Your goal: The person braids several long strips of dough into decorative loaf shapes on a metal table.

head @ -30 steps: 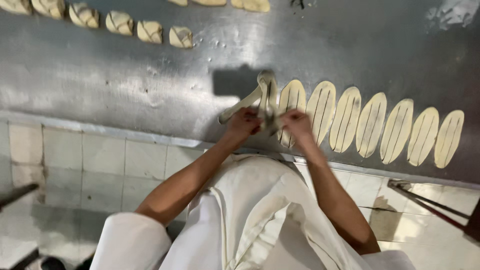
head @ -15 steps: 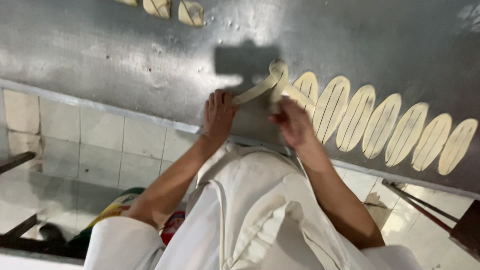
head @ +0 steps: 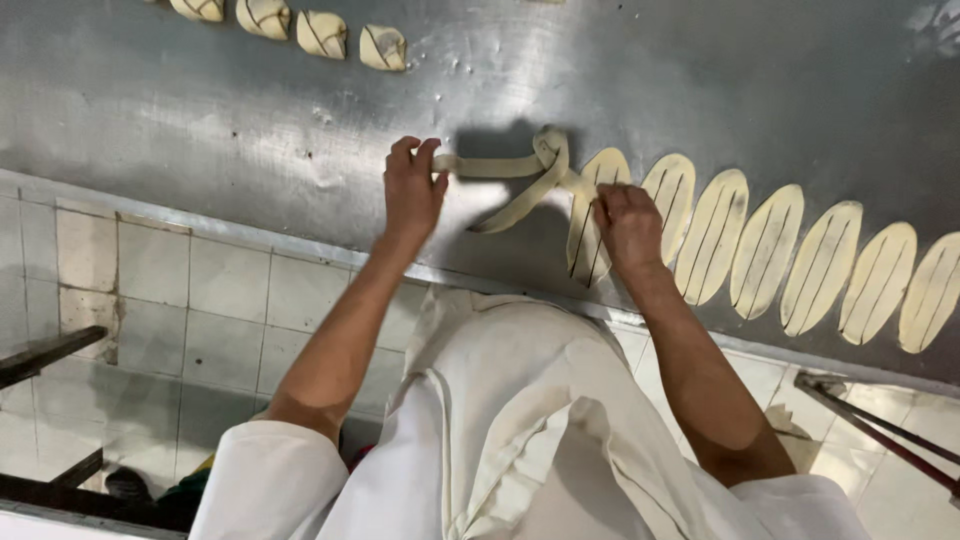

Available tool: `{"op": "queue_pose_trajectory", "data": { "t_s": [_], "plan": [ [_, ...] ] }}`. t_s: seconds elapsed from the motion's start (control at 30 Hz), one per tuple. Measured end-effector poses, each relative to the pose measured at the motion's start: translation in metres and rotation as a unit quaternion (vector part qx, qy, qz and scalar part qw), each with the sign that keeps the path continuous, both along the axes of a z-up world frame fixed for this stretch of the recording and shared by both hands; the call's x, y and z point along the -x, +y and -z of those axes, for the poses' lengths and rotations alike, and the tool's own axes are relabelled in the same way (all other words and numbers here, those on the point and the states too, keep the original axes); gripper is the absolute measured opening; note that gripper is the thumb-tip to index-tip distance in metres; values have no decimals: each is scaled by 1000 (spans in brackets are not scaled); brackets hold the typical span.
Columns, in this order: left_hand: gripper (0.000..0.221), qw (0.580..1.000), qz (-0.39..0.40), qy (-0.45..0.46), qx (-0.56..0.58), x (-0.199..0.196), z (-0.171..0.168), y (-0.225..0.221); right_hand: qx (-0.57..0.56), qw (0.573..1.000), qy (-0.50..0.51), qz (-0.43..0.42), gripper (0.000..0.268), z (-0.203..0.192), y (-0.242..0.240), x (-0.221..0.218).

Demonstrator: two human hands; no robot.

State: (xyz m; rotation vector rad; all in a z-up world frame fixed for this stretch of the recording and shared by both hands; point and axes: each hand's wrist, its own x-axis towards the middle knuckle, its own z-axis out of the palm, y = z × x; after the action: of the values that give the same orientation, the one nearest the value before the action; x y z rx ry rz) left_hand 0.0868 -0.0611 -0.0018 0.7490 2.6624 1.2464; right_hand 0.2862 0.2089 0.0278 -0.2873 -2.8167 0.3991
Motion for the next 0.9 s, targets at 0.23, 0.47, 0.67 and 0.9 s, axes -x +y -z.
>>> {"op": "queue_pose_trajectory", "data": {
  "t_s": [0.23, 0.47, 0.67, 0.9],
  "plan": [
    [29, 982, 102, -3, 158, -93, 15, 17, -16, 999, -17, -48, 25, -3, 28, 4],
    [17, 986, 25, -144, -80, -83, 0, 18, -24, 995, 3, -102, 19, 3, -24, 21],
    [21, 1000, 5, 7, 15, -50, 1, 6, -109, 984, -71, -121, 47, 21, -56, 37],
    [30, 991, 2, 73, 112, 0, 16, 3, -16, 1000, 12, 6, 42, 16, 11, -7]
  ]
}}
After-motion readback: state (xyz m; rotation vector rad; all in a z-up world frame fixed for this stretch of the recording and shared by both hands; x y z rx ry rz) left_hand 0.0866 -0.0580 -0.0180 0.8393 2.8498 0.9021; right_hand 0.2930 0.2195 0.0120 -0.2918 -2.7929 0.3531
